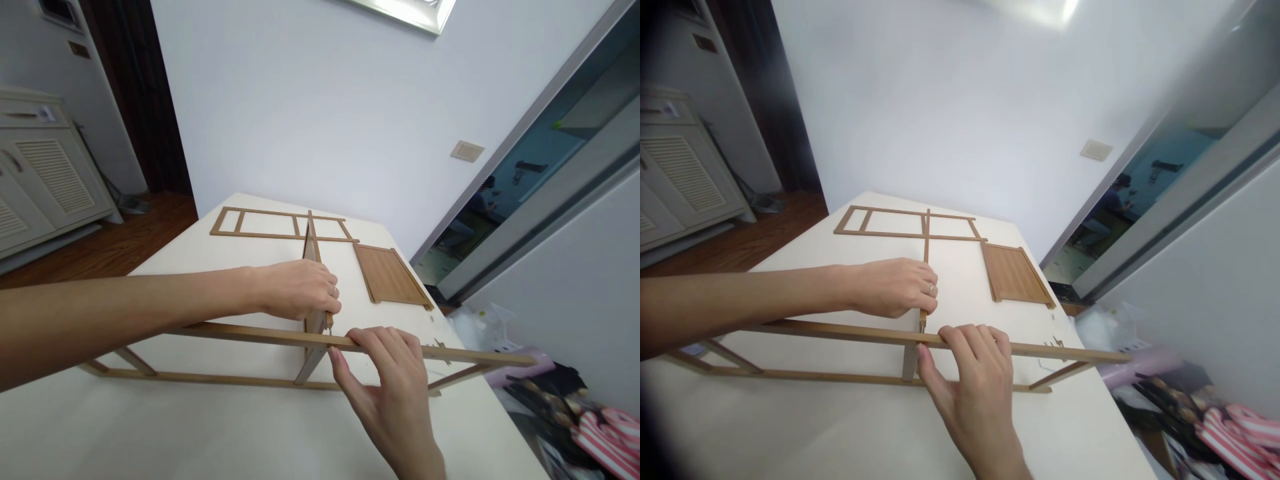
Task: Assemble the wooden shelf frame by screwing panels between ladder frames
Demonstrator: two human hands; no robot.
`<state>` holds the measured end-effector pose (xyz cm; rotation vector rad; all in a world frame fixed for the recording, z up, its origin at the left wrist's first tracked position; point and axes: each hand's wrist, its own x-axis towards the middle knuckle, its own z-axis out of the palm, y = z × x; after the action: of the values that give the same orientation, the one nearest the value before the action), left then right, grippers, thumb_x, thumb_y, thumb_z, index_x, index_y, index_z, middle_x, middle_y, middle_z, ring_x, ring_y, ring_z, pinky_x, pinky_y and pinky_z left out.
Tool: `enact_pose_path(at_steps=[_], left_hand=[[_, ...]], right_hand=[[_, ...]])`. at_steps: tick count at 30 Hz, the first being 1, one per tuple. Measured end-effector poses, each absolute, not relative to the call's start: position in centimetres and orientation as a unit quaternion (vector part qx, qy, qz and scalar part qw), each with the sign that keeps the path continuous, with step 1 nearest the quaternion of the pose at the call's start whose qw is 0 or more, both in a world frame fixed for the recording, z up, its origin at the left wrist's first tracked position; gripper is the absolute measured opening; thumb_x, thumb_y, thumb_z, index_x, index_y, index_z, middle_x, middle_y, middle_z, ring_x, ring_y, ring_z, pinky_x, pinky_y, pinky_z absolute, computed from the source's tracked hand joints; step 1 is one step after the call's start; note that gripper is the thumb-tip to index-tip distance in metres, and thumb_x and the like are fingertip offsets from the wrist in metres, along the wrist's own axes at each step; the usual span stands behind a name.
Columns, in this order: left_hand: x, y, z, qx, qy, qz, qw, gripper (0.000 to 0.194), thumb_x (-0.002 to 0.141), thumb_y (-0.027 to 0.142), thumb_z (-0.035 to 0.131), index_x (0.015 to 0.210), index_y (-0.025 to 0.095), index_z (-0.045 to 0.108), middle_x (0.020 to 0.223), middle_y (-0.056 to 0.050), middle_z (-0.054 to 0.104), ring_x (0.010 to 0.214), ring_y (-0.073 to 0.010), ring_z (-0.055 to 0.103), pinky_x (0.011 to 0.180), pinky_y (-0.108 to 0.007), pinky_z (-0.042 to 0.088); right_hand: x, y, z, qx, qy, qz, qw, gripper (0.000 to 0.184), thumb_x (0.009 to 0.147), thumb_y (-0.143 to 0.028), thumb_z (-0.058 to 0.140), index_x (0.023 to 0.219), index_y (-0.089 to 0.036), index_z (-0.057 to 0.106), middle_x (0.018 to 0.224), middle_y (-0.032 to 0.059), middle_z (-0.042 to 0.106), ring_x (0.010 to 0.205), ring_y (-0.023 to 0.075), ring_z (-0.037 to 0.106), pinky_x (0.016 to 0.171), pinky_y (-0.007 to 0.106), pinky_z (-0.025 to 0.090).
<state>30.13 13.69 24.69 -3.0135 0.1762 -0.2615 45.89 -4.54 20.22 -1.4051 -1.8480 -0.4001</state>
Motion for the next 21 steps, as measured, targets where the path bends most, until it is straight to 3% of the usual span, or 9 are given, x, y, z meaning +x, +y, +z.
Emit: enact_pose_path(at_steps=[9, 21], left_hand=[[29.75, 14.01, 24.34, -0.988, 0.074, -0.110, 0.083, 0.033, 0.070, -0.011, 0.052, 0.074, 0.022, 0.057, 0.070, 0.002, 0.065, 0.073, -0.0191, 0.055, 0.073, -0.033, 0.046], [30.02, 13.77, 23.97, -0.982, 0.082, -0.144, 0.091, 0.031, 0.085, -0.008, 0.055, 0.079, 0.022, 0.061, 0.075, 0.001, 0.069, 0.075, -0.0189, 0.057, 0.077, -0.032, 0.045]], right_hand=[[45.78, -4.13, 20.39, -0.554, -0.719, -0.161, 0.388, 0.007, 0.100, -0.026, 0.069, 0.097, -0.023, 0.063, 0.080, -0.0025, 0.069, 0.071, 0.0158, 0.061, 0.082, 0.034, 0.040], [45.84, -4.00, 20.39, -0.562, -0.722, -0.144, 0.378, 0.007, 0.098, -0.024, 0.071, 0.098, -0.021, 0.064, 0.083, -0.0028, 0.070, 0.075, 0.0146, 0.062, 0.084, 0.034, 0.039]])
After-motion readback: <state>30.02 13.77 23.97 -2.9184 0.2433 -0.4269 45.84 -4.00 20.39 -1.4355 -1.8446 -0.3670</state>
